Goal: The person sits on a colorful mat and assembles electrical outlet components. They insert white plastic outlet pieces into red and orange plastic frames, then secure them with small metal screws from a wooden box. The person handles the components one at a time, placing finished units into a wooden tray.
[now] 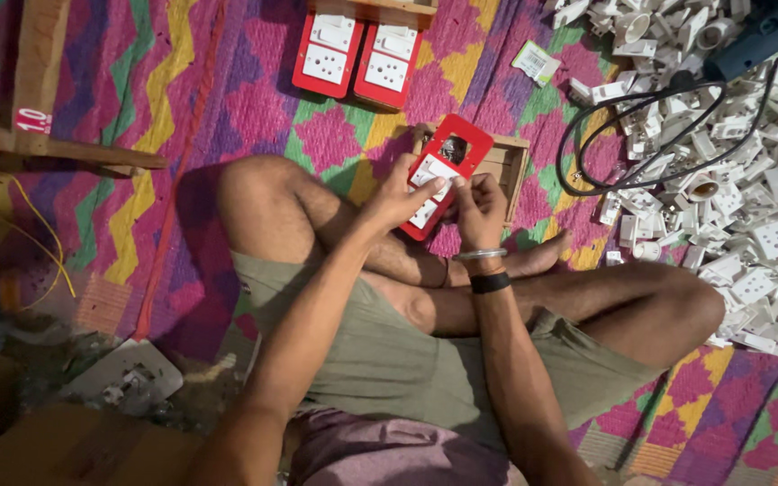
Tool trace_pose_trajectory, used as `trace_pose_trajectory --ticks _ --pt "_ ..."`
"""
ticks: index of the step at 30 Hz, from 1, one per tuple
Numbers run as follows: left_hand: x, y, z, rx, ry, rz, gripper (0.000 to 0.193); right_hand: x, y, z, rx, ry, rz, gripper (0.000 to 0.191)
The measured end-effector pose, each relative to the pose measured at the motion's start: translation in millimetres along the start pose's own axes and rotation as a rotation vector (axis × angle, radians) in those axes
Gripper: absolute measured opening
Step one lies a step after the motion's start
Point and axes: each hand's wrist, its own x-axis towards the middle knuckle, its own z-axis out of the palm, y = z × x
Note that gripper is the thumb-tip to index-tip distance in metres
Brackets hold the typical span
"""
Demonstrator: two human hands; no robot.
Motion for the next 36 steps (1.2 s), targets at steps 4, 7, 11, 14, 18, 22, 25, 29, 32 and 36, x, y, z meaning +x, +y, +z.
trace_pose_trajectory --ticks 4,7,11,14,18,22,25,29,32,36 --pt "4.0 -0.4 1.6 0.076 -0.006 0.094 0.066 2.2 -0.9 -4.0 0.006 0.007 0.048 0.019" --pt "5.8 -2.9 1.1 -0.010 0.001 0.081 0.062 1.1 2.5 -4.3 0.010 -0.010 0.030 0.021" --pt "2.3 -4.1 -0.8 0.151 0.029 0.212 0.064 -0.8 5.8 -2.9 -0.020 -0.016 0.018 0.021" --pt "-2.5 2.9 -2.5 0.216 0.050 0.184 0.065 -1.5 3.6 -0.7 -0.040 -0.010 0.027 0.022" --pt "-4.4 11.9 -2.0 0.201 0.041 0.183 0.064 -2.4 -6.4 2.2 -0.015 -0.001 0.017 0.021" --pt "0.4 4.6 -0.1 0.000 -0.047 0.108 0.063 -2.6 -8.9 -3.4 0.008 0.016 0.055 0.021" --pt "7.1 -5.6 1.3 0.165 0.005 0.270 0.071 1.6 -2.2 -8.9 -0.044 0.011 0.035 0.021" --pt "16.7 -1.6 6.6 0.013 0.025 0.272 0.086 13.0 1.6 -6.6 -0.417 0.063 -0.318 0.018" --pt "18.9 11.5 15.0 0.349 0.365 0.685 0.081 19.9 -7.4 -1.5 -0.704 0.165 -0.394 0.024" --pt "13.4 35.6 13.7 0.494 0.367 0.613 0.088 25.9 -22.4 5.7 -0.121 0.104 -0.153 0.014"
